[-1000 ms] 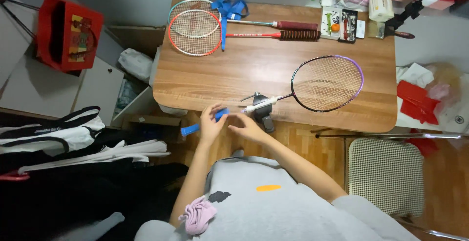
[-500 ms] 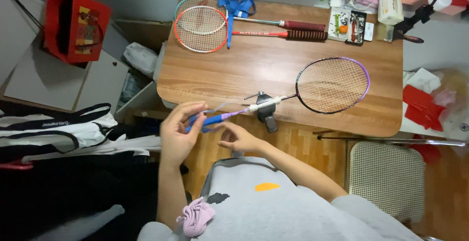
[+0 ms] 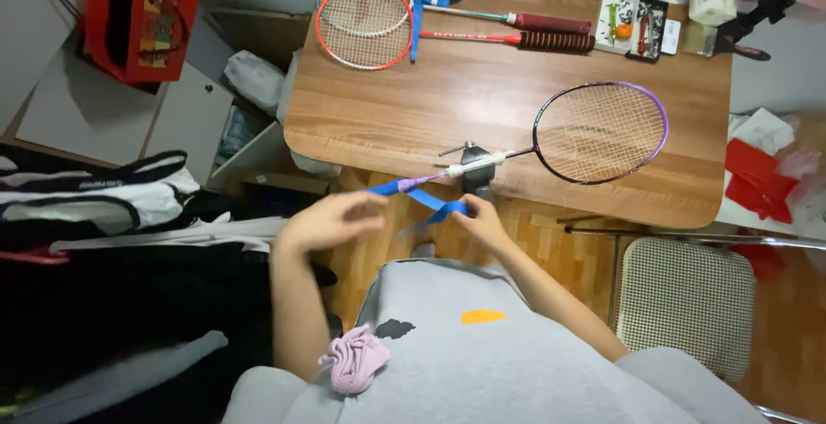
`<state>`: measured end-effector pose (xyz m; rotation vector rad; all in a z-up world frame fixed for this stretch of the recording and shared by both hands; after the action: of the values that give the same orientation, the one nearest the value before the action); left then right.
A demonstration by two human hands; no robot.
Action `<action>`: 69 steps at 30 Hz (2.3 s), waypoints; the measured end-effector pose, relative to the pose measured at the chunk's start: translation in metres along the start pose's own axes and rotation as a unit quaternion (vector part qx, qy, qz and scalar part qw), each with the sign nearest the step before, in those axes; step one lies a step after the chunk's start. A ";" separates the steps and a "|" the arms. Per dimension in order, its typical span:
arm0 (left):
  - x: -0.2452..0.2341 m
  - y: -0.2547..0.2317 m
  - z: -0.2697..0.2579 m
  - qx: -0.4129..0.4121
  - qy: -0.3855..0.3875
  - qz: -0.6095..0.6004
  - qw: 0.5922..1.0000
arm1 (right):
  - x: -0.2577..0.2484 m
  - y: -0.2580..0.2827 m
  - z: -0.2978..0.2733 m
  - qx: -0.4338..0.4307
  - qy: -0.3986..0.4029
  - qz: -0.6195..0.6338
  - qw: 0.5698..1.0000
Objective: Applying new grip tape to the handle of a badminton racket and checking the tension of the strings.
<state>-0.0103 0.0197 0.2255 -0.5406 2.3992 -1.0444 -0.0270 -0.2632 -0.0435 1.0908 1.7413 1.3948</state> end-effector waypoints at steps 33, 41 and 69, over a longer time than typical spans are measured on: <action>-0.019 0.000 -0.078 0.290 -0.310 -0.255 0.869 | 0.107 0.085 0.026 -0.042 0.341 -0.079 0.936; 0.014 0.052 -0.046 -0.060 -0.081 -0.110 0.989 | 0.070 0.035 0.038 0.099 0.122 -0.098 0.983; -0.010 0.093 0.145 0.150 -0.386 -0.127 0.901 | 0.076 0.112 0.033 -0.203 0.078 -0.193 0.957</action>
<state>0.0632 0.0011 0.0711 -0.9562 1.4701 -1.0202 -0.0092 -0.1711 0.0593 0.4040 1.5678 1.5202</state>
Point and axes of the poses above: each hand's wrist, its own z-axis towards the middle knuckle, its own x-axis out of the palm, y = z × x, the point moved 4 cm from there along z, towards the middle knuckle, and after that the axes turned 12 degrees about y, right-handed, at the moved point
